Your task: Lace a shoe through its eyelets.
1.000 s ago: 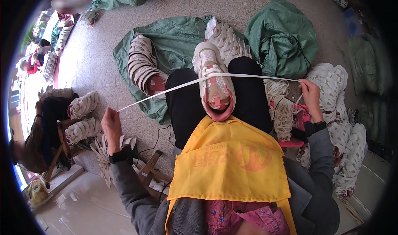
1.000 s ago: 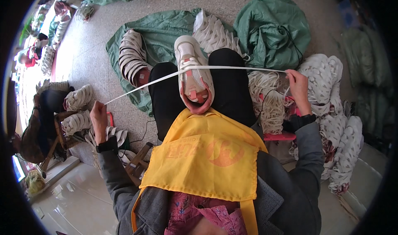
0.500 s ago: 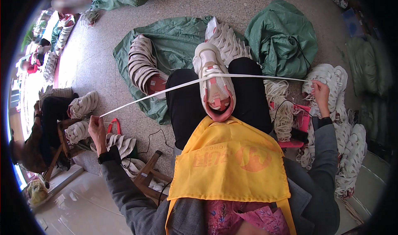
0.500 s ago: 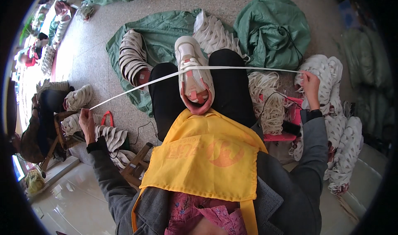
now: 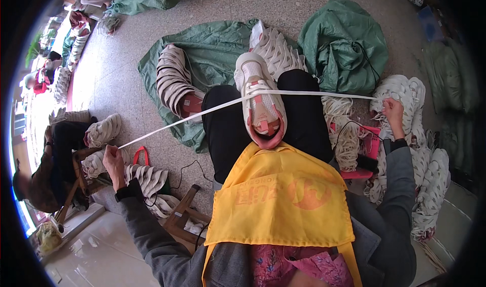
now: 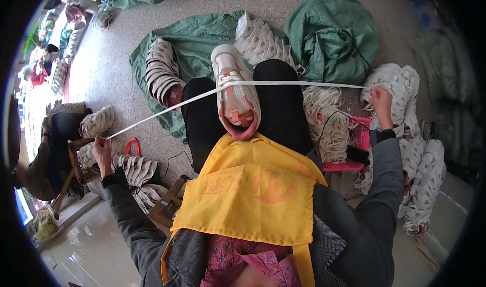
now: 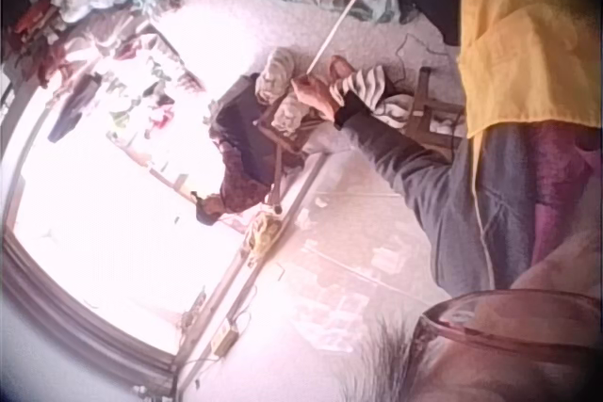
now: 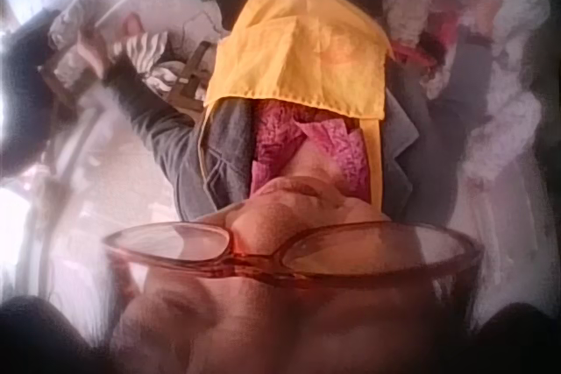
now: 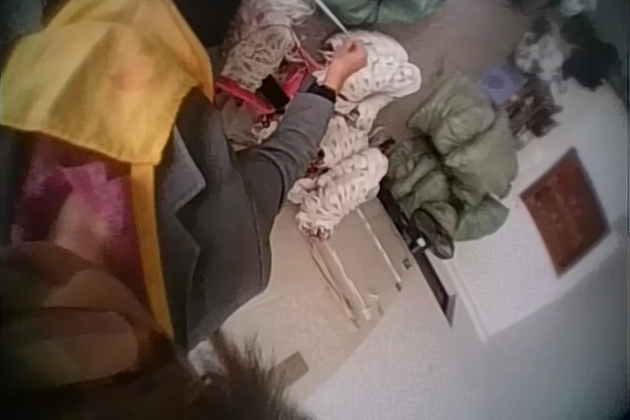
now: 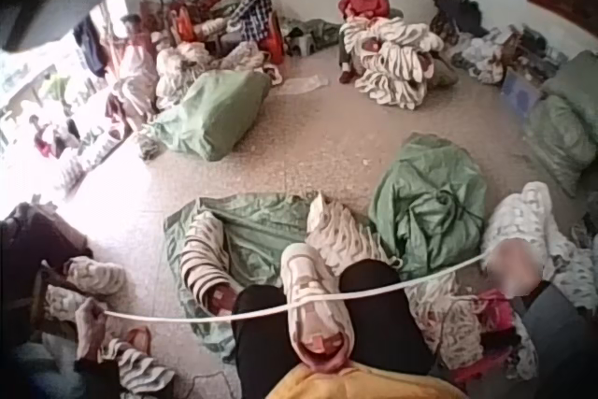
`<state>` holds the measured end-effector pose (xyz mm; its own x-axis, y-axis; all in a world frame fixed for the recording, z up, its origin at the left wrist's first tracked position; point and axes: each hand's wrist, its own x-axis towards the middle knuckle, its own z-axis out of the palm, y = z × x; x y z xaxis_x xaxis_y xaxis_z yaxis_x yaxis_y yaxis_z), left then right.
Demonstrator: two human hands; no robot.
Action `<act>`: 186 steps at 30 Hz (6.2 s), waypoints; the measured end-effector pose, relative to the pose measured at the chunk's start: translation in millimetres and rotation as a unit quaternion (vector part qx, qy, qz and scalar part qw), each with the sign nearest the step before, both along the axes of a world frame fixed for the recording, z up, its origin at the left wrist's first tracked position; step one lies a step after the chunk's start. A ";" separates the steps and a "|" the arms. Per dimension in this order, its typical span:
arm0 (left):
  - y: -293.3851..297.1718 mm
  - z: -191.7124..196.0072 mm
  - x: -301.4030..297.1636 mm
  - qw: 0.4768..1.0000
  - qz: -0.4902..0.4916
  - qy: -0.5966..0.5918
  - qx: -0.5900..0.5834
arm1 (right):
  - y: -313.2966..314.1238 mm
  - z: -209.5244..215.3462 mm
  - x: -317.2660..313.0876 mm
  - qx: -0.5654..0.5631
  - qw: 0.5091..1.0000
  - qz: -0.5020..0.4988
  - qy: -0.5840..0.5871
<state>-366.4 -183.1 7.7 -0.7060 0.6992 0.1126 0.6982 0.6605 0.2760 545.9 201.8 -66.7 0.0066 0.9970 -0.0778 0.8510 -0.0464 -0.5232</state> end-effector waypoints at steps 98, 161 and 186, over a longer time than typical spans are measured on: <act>205.7 -36.4 326.7 0.795 -0.114 -0.507 0.312 | -85.2 72.1 -389.1 0.029 0.919 0.301 0.253; 188.9 0.0 349.7 0.914 -0.305 -0.197 0.184 | -101.8 77.7 -390.1 0.150 0.919 0.359 0.054; 193.1 -12.5 350.6 0.921 -0.354 -0.089 0.138 | -97.0 96.5 -397.3 0.219 0.837 0.476 -0.159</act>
<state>-15.8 10.0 -4.8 -0.1088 0.9534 0.2816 0.8548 -0.0549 0.5160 148.7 104.8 29.8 -0.8562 0.4941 0.1512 0.4923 0.8689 -0.0518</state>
